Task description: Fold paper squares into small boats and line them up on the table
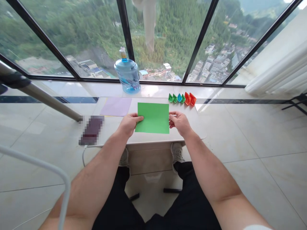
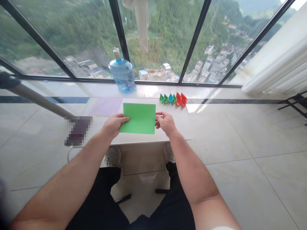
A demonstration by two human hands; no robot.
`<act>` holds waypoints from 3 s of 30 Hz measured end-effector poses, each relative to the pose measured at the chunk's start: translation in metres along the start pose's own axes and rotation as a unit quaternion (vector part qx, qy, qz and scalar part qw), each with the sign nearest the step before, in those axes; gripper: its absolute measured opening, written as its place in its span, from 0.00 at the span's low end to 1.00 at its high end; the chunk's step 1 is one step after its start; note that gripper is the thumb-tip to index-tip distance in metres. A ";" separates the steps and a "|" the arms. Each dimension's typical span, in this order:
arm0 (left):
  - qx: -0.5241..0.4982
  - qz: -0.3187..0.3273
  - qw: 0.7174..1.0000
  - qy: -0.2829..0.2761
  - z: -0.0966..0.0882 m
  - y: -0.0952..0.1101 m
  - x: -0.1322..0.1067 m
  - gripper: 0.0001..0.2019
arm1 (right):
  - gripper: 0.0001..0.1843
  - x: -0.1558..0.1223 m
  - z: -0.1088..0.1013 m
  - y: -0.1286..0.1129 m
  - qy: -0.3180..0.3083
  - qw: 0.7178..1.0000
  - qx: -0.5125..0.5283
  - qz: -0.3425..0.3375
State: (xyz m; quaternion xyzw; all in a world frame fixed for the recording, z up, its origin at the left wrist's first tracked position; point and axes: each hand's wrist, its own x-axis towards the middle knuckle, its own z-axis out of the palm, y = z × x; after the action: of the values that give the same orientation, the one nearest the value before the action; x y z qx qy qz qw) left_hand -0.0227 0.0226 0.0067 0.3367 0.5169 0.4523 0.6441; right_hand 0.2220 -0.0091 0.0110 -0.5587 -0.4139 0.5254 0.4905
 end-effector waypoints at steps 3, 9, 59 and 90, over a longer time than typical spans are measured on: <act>-0.031 -0.008 0.999 0.014 0.000 0.002 0.003 0.13 | 0.35 -0.004 -0.006 -0.001 -0.042 0.997 -0.017 -0.065; -0.043 -0.020 0.999 -0.014 0.004 0.002 -0.003 0.12 | 0.19 -0.005 -0.003 0.007 -0.121 0.982 -0.063 -0.127; -0.070 0.140 0.980 0.122 0.015 -0.008 -0.011 0.27 | 0.16 0.002 0.023 0.021 0.052 0.993 -0.007 -0.104; -0.062 0.109 0.985 0.117 0.010 -0.016 -0.004 0.17 | 0.18 -0.001 0.023 0.023 0.058 0.993 -0.036 -0.101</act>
State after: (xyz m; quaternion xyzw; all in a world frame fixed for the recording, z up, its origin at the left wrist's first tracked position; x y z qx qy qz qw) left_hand -0.0100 0.0133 -0.0035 0.2951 0.5196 0.5871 0.5460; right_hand 0.1982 -0.0111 -0.0108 -0.5603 -0.4578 0.4247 0.5441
